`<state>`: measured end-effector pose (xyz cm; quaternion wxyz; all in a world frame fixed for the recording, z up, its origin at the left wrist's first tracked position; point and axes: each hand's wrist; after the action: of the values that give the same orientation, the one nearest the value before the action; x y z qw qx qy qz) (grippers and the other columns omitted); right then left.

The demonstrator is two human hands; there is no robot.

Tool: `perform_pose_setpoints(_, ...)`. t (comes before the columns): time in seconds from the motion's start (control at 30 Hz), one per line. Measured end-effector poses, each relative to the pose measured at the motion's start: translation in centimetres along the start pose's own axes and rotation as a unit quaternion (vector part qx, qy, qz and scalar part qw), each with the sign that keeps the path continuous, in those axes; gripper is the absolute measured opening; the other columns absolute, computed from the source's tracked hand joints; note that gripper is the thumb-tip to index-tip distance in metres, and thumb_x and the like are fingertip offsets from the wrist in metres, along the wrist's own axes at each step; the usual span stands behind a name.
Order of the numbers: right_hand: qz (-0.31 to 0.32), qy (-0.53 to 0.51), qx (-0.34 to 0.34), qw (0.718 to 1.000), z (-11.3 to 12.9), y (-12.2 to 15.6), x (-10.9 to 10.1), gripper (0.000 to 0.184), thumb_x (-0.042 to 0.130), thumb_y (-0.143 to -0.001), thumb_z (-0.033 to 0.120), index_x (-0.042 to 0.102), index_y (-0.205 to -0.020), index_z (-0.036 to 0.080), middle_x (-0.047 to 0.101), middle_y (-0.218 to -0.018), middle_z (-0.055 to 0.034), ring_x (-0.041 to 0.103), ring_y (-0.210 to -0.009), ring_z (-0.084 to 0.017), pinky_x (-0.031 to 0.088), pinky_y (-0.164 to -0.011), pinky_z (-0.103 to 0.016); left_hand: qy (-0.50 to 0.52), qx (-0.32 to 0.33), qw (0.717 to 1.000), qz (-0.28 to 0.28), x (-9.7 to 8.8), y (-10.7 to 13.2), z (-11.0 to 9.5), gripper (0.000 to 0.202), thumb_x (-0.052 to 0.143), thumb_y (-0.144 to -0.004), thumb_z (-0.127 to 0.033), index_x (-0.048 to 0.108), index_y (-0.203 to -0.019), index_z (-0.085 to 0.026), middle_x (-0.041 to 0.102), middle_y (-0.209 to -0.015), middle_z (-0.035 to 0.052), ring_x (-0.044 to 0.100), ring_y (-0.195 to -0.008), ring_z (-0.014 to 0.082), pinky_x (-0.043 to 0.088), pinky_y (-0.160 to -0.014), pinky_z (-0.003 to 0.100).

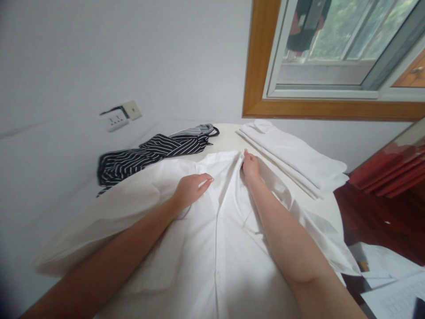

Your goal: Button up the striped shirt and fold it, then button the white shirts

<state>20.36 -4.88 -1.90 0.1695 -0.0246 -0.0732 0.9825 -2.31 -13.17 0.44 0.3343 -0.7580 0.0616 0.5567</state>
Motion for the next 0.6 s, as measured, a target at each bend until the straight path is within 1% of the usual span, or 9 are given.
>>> perform_pose_setpoints(0.1, -0.033, -0.057, 0.037, 0.997, -0.1, -0.1, 0.1, 0.045, 0.050, -0.075, 0.067, 0.046, -0.065, 0.023, 0.046, -0.049, 0.0050, 0.048, -0.048, -0.014, 0.039, -0.047, -0.027, -0.013, 0.001, 1.000, 0.005, -0.6, -0.2, 0.4, 0.026, 0.044, -0.093, -0.038, 0.067, -0.093, -0.025, 0.072, -0.080, 0.0002, 0.065, -0.075, 0.0148, 0.042, -0.066, 0.024)
perform_pose_setpoints(0.17, -0.026, -0.089, 0.049, 0.994, -0.1, 0.0, 0.3, 0.043, 0.053, -0.074, 0.065, 0.046, -0.065, 0.023, 0.048, -0.051, 0.0052, 0.048, -0.048, -0.013, 0.040, -0.047, -0.026, -0.022, -0.003, 1.000, -0.007, -0.7, -0.3, 0.5, 0.029, 0.045, -0.093, -0.043, 0.067, -0.092, -0.025, 0.071, -0.079, 0.0010, 0.064, -0.075, 0.0156, 0.040, -0.065, 0.025)
perform_pose_setpoints(0.23, -0.014, -0.089, 0.041, 0.995, -0.2, -0.1, 0.5, 0.043, 0.054, -0.074, 0.064, 0.046, -0.066, 0.023, 0.049, -0.053, 0.0053, 0.048, -0.048, -0.013, 0.041, -0.048, -0.026, -0.036, -0.006, 0.999, -0.016, -0.6, -0.3, 0.8, 0.032, 0.045, -0.092, -0.047, 0.068, -0.091, -0.025, 0.070, -0.075, 0.0016, 0.063, -0.072, 0.0159, 0.038, -0.063, 0.025)
perform_pose_setpoints(0.3, -0.007, -0.047, 0.002, 0.999, -0.3, -0.5, 0.8, 0.044, 0.052, -0.076, 0.065, 0.045, -0.064, 0.023, 0.047, -0.051, 0.0050, 0.048, -0.049, -0.013, 0.040, -0.049, -0.026, -0.059, -0.002, 0.998, -0.013, -0.2, -0.5, 1.3, 0.034, 0.044, -0.092, -0.048, 0.068, -0.089, -0.024, 0.068, -0.072, 0.0024, 0.060, -0.069, 0.0159, 0.037, -0.062, 0.026)
perform_pose_setpoints(0.37, -0.011, 0.018, -0.049, 0.999, -0.4, -1.2, 1.0, 0.046, 0.047, -0.079, 0.066, 0.043, -0.061, 0.023, 0.044, -0.049, 0.0045, 0.047, -0.051, -0.014, 0.039, -0.050, -0.026, -0.086, 0.006, 0.996, -0.005, 0.1, -0.9, 1.9, 0.035, 0.043, -0.093, -0.046, 0.067, -0.086, -0.022, 0.066, -0.072, 0.0036, 0.059, -0.069, 0.0164, 0.036, -0.063, 0.027)
perform_pose_setpoints(0.47, -0.022, 0.109, -0.102, 0.989, -0.4, -2.5, 1.7, 0.049, 0.041, -0.083, 0.065, 0.040, -0.056, 0.023, 0.042, -0.046, 0.0035, 0.047, -0.054, -0.015, 0.037, -0.053, -0.027, -0.126, 0.034, 0.991, 0.015, 0.0, -1.8, 2.3, 0.029, 0.045, -0.093, -0.039, 0.065, -0.085, -0.019, 0.066, -0.078, 0.0063, 0.058, -0.079, 0.0194, 0.038, -0.068, 0.030)
perform_pose_setpoints(0.53, -0.025, 0.163, -0.122, 0.979, -0.4, -3.1, 2.2, 0.050, 0.038, -0.084, 0.064, 0.039, -0.055, 0.023, 0.043, -0.046, 0.0028, 0.046, -0.055, -0.015, 0.036, -0.055, -0.027, -0.144, 0.059, 0.988, 0.019, -0.6, -2.4, 1.6, 0.020, 0.051, -0.090, -0.032, 0.065, -0.087, -0.018, 0.065, -0.087, 0.0085, 0.056, -0.090, 0.0228, 0.039, -0.075, 0.034)
perform_pose_setpoints(0.6, -0.032, 0.209, -0.134, 0.968, -0.3, -3.5, 2.5, 0.050, 0.036, -0.086, 0.062, 0.038, -0.054, 0.023, 0.044, -0.046, 0.0020, 0.046, -0.055, -0.015, 0.036, -0.057, -0.027, -0.134, 0.066, 0.989, 0.011, -1.3, -2.7, 0.2, 0.013, 0.055, -0.087, -0.025, 0.064, -0.091, -0.018, 0.063, -0.095, 0.0100, 0.053, -0.098, 0.0255, 0.039, -0.082, 0.037)
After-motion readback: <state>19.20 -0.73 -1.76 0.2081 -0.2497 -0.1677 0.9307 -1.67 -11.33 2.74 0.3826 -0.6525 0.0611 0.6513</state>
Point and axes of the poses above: each hand's wrist, its own y-axis away from the middle knuckle, its own x-axis out of the palm, z = x × y
